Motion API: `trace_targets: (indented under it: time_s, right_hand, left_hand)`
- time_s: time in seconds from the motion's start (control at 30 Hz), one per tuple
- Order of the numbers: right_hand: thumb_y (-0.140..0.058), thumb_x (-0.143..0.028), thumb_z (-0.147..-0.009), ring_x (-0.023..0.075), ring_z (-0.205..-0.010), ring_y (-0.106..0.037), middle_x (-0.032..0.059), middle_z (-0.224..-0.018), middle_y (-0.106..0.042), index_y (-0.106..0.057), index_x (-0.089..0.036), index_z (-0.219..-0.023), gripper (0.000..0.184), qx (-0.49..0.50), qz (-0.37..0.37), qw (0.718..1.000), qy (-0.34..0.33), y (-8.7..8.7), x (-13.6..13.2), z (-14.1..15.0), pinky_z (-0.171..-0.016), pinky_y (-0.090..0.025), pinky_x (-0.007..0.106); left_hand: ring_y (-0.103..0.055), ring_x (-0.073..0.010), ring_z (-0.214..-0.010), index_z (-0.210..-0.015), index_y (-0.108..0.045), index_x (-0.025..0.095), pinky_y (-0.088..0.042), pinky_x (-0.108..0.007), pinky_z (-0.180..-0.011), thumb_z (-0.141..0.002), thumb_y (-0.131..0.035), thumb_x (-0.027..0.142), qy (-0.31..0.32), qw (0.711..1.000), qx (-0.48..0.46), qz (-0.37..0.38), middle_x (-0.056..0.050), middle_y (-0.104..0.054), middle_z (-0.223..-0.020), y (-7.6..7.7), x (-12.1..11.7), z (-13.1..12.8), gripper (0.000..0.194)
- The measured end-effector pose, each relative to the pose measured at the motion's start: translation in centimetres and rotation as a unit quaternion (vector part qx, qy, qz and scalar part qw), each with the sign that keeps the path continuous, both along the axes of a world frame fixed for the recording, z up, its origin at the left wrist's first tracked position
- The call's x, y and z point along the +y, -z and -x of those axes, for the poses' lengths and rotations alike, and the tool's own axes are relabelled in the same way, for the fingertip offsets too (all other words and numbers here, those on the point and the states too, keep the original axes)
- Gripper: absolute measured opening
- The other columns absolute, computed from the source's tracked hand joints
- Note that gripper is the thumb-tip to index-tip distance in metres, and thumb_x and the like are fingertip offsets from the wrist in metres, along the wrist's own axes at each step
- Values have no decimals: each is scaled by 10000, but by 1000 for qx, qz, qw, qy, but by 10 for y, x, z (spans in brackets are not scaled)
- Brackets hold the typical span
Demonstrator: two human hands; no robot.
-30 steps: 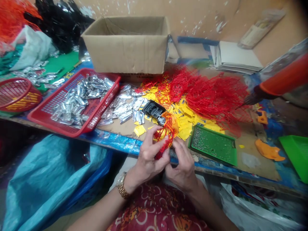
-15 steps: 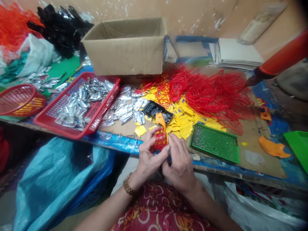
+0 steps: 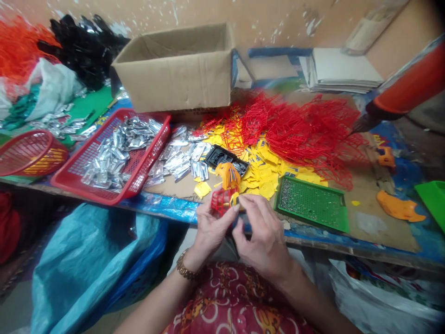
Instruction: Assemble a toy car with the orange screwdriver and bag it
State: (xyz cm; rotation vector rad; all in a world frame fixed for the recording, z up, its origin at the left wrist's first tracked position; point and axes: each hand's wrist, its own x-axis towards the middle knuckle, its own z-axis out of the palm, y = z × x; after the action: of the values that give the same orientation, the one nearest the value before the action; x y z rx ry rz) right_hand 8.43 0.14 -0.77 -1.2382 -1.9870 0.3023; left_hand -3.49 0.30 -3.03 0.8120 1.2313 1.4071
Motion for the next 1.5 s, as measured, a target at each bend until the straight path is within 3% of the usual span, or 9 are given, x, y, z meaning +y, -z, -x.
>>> trace_targets:
  time_s: [0.1,0.23,0.37,0.53,1.0,1.17,1.3,1.5]
  right_hand:
    - [-553,-56,-777,242,-1015,-599,125,-1052,-613,-561,-139,-1185,417,37,-4,999,-29,-6,8,-10,-882,-553,423]
    - [-596,-87,-808,210,-990,-602,110,-1033,-610,-573,-130,-1187,382,62,11,995,-78,-12,18,-21,-856,-562,381]
    - [-633,-117,-818,194,-961,-604,85,-1002,-618,-594,-153,-1139,325,62,10,992,-112,-13,24,-25,-826,-568,369]
    - [-655,-138,-811,185,-912,-606,71,-954,-627,-587,-155,-1084,282,63,20,989,-129,-11,27,-28,-791,-567,359]
    - [-619,-147,-807,202,-820,-597,104,-887,-628,-597,-102,-1024,223,18,-22,998,-60,-15,15,-18,-717,-551,369]
    - [-635,-163,-776,171,-775,-604,65,-835,-624,-604,-139,-965,193,19,-16,990,-141,-18,31,-33,-672,-537,304]
    - [-655,-208,-738,150,-703,-599,29,-768,-614,-609,-165,-874,150,38,4,993,-110,-17,35,-35,-608,-507,270]
    - [-660,-176,-723,149,-723,-603,26,-773,-615,-591,-168,-884,176,62,7,994,-93,-13,29,-30,-609,-514,260]
  left_hand:
    - [-653,-139,-801,-877,-715,157,-524,-263,-809,-666,-818,204,3,993,-113,41,-24,-722,-875,-11,2,-1,240]
    - [-583,-65,-586,-767,-710,138,-496,-169,-616,-629,-834,173,37,966,-240,92,24,-665,-671,-21,3,0,189]
    - [-627,-86,-619,-826,-732,129,-518,-180,-632,-636,-822,155,72,945,-301,109,1,-698,-705,-25,4,1,212]
    - [-662,-133,-646,-906,-731,109,-546,-233,-653,-653,-815,200,79,945,-295,118,-37,-729,-765,-25,5,-1,282]
    - [-694,-175,-707,-977,-711,146,-560,-285,-734,-688,-782,214,83,952,-281,88,-43,-741,-820,-21,3,-5,305]
    - [-635,-119,-633,-837,-716,124,-523,-226,-675,-663,-808,239,83,956,-258,109,-23,-703,-741,-19,2,-6,228]
    - [-565,-100,-560,-705,-674,115,-481,-222,-597,-649,-814,283,69,960,-243,119,-8,-642,-648,-19,3,-9,226]
    - [-624,-138,-619,-765,-692,119,-523,-265,-666,-669,-796,280,74,962,-238,115,-35,-687,-713,-17,2,-9,215]
